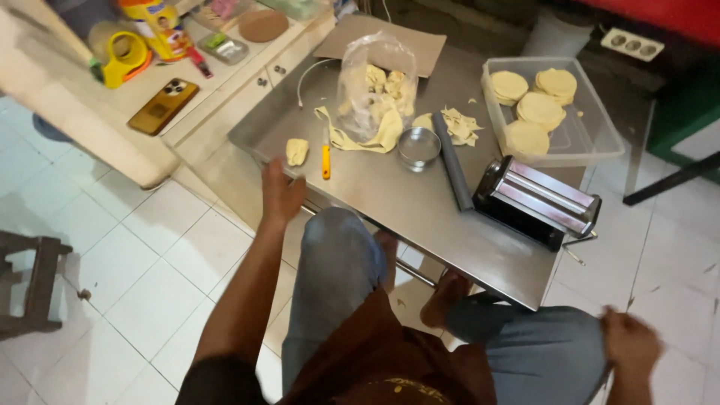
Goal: Rolling out dough using a manual pasta machine and cutting it into circular rounds with a metal cutter.
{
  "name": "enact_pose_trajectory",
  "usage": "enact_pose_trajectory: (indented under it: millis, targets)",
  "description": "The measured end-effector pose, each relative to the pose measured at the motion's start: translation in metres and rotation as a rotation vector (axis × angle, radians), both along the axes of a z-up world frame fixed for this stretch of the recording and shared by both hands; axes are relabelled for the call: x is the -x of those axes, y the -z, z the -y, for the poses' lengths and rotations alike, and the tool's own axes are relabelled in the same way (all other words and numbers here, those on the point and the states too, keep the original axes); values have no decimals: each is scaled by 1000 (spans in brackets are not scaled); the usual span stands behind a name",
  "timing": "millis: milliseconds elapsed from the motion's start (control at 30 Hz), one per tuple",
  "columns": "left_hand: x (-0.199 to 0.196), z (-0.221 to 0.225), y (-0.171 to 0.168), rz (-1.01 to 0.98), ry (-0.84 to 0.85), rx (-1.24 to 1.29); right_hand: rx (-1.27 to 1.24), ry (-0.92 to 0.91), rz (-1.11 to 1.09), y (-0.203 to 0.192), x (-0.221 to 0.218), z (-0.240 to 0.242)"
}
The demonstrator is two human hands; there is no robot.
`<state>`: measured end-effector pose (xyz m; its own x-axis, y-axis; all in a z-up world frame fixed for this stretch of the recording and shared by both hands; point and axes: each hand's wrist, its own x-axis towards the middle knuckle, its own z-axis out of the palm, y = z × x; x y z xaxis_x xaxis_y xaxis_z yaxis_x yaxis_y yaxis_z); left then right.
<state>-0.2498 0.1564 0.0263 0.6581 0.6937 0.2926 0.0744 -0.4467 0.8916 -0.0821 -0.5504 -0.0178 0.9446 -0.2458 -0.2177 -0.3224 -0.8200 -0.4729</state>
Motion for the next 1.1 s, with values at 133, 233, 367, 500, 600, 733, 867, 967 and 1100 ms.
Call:
enact_pose_trajectory:
  millis: [133, 233, 367, 500, 600, 733, 867, 967, 1100]
  targets:
    - [-85, -80, 91, -314, -236, -418, 498, -173, 543, 28, -34, 16]
    - [-113, -91, 109, -421, -261, -527, 86, -398, 790, -17, -37, -84]
    - [-115, -89, 137, -215, -455, -704, -197, -915, 613, -87, -16, -261]
    - [-114, -85, 144, -316, -454, -619, -31, -878, 126, -82, -58, -369]
    - [-112, -101, 155, -354, -411, -634, 240, -814, 46, -31, -119, -405]
    - [-111, -115, 150, -124, -336, -481, -32, -624, -1, 8, -163, -402]
    - [-142, -76, 140, 329, -227, -682, -885, -394, -67, -14, -95, -379]
    - [-139, 67, -5, 555, 481, -363, -1074, -316, -145, -50, -1, -342]
    - [-155, 110, 79, -57, 880, -542, -1217, -207, -316, 4, 69, -265]
